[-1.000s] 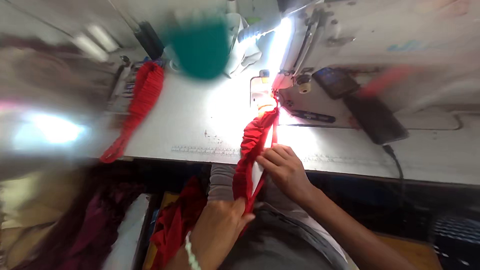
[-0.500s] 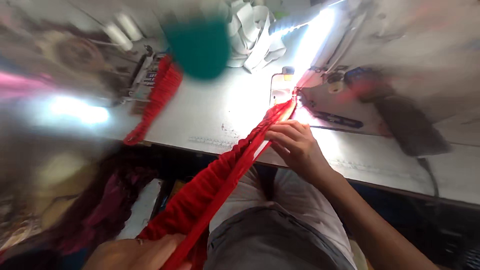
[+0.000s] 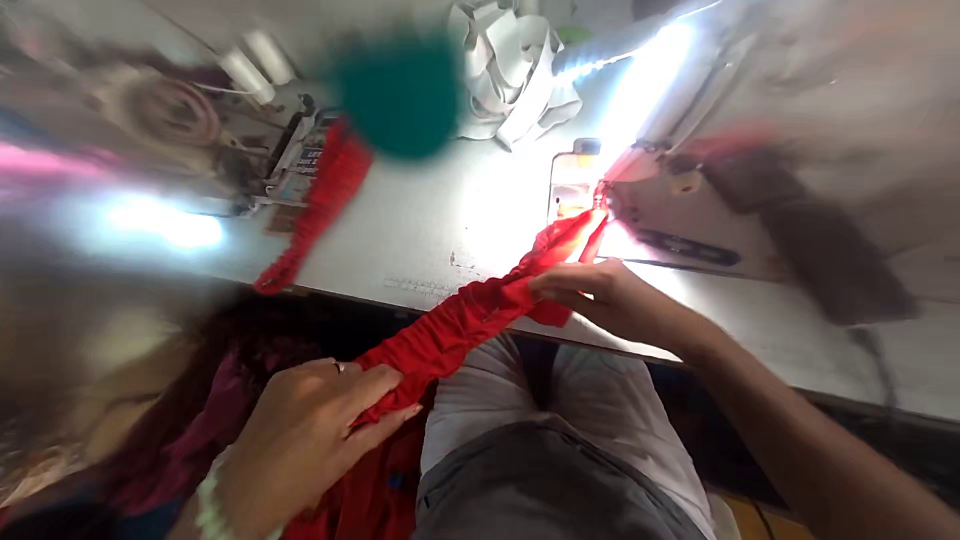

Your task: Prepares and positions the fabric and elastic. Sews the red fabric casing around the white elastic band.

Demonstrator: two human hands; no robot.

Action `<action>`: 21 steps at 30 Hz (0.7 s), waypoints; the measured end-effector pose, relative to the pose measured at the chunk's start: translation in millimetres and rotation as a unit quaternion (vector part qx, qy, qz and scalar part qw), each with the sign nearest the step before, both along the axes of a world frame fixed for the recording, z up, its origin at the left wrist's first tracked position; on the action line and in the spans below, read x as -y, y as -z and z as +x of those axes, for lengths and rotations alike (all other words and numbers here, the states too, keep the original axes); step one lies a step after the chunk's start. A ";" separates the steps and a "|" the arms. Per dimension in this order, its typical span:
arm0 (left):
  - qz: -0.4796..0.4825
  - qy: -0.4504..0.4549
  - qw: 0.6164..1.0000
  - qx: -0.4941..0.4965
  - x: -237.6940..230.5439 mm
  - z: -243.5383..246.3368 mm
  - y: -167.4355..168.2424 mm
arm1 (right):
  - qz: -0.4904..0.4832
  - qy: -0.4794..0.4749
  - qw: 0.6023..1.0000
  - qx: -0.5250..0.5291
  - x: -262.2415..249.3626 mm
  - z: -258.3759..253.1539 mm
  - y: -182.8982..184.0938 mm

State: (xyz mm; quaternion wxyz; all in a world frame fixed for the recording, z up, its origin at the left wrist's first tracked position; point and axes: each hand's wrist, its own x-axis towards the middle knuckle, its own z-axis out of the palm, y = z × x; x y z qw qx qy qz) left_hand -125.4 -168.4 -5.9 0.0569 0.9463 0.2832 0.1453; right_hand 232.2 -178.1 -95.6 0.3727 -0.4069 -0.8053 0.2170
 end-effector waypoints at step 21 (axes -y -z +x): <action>-0.062 -0.088 0.994 0.009 -40.7 -54.1 -19.5 | 0.118 0.304 0.938 0.115 -5.5 95.7 29.4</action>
